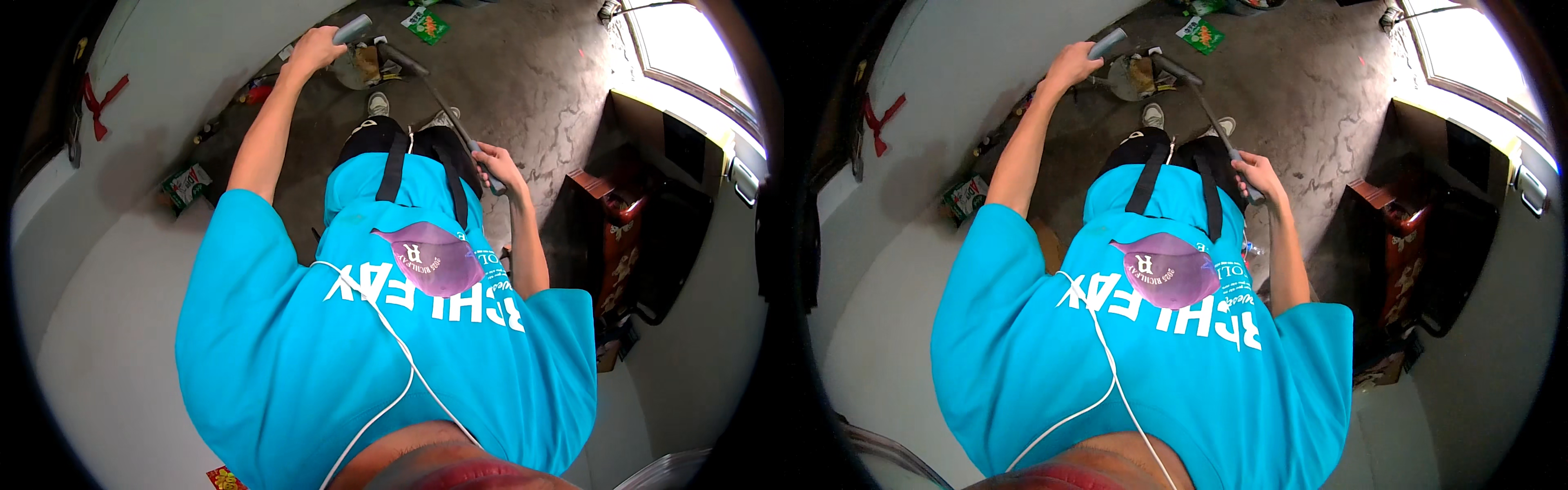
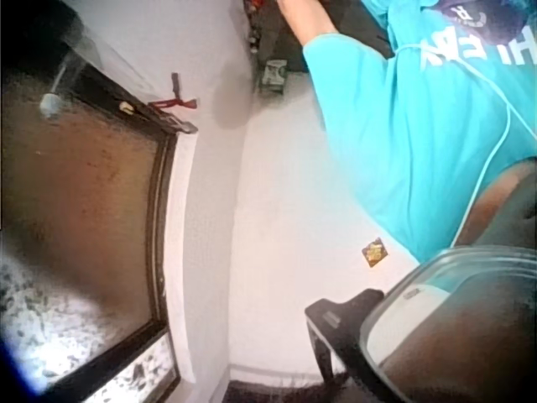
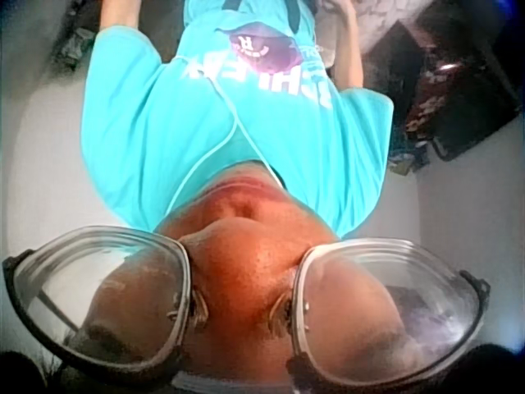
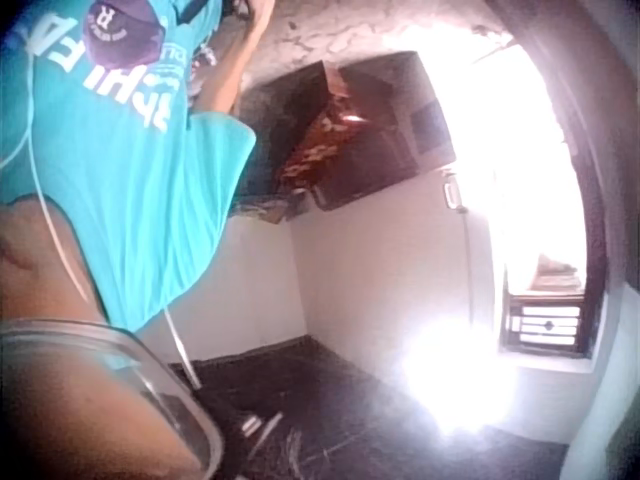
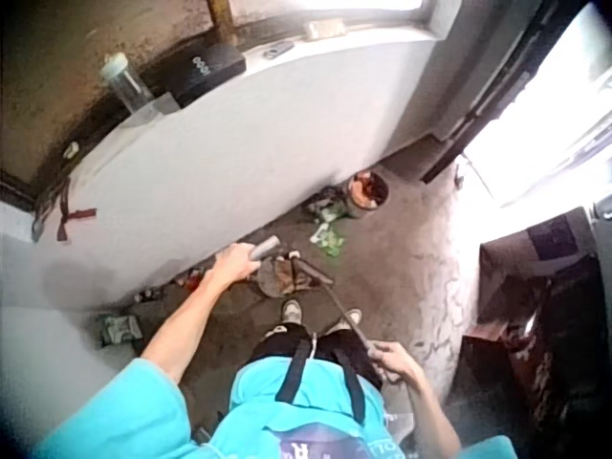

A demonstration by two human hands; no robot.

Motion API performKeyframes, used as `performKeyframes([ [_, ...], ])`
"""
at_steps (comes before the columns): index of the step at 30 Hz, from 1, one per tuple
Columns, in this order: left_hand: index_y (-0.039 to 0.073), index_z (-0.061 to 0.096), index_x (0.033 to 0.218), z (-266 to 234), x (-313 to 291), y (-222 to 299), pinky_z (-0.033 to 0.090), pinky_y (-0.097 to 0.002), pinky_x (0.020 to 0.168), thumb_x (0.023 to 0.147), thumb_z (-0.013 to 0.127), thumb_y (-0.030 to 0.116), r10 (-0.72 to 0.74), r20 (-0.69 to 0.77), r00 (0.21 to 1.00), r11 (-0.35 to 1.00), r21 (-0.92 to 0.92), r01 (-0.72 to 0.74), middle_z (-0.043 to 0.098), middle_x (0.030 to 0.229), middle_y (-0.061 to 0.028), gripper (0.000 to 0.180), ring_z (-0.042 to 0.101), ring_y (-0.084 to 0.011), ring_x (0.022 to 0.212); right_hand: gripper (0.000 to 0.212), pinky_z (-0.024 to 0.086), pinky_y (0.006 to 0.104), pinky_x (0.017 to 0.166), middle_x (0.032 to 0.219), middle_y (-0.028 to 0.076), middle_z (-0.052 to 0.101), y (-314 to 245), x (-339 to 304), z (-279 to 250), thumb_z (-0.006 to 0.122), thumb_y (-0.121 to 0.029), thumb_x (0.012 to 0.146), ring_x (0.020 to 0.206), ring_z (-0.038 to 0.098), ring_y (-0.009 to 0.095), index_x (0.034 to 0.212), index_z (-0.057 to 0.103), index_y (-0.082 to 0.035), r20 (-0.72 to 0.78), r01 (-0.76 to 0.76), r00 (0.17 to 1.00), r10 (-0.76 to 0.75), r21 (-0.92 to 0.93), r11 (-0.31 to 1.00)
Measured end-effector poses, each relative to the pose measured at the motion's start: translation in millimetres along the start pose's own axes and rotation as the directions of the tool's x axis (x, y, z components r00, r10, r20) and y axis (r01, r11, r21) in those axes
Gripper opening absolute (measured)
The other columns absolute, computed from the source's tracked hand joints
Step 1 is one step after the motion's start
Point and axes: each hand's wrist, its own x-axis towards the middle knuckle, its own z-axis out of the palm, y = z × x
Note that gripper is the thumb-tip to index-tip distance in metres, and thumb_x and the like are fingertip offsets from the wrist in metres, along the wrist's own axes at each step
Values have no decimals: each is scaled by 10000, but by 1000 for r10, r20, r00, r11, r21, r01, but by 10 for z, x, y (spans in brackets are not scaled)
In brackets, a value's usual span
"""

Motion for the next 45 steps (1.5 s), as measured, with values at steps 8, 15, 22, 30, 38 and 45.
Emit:
performKeyframes([
  [8,55,603,929,59,71,-2,472,-418,682,731,580,254,4,7,1000,1000,3,-4,629,738,-145,282,619,-298,725,93,395,249,369,560,9,457,-1,717,299,511,-110,870,427,452,94,910,526,-28,-172,52,977,-125,-379,924],
  [15,34,597,931,104,-13,-69,464,-419,689,745,587,273,54,-18,998,998,19,-54,621,738,-147,303,606,-308,722,341,394,241,378,592,17,487,219,240,-184,537,-131,860,437,456,92,1194,517,-64,17,-29,999,30,-77,997],
  [22,16,587,976,118,-23,-149,441,-407,679,770,592,306,-14,111,994,998,-53,20,600,755,-149,356,580,-298,722,412,440,283,432,665,85,557,351,-76,-178,565,-143,826,513,548,144,1216,490,-32,-112,7,993,-38,-264,965],
  [30,26,601,961,140,115,12,443,-418,670,770,596,323,102,-5,995,995,-14,-102,614,755,-162,354,592,-316,730,317,467,480,804,910,293,583,580,247,62,535,-122,721,898,550,452,993,496,37,-206,-8,919,-335,-861,508],
  [38,28,606,969,32,278,80,450,-425,716,756,593,309,107,17,994,994,-6,-107,621,817,-178,352,589,-340,795,507,455,420,821,980,267,581,395,90,43,589,-191,748,963,551,402,1223,487,-46,-155,114,930,-333,-741,662],
  [45,39,612,949,-46,356,121,469,-383,689,747,608,308,9,175,985,994,-111,10,630,759,-138,336,615,-276,729,510,482,390,768,911,253,618,455,-177,48,579,-172,772,833,624,360,1252,465,-42,-281,39,918,-280,-637,770],
])
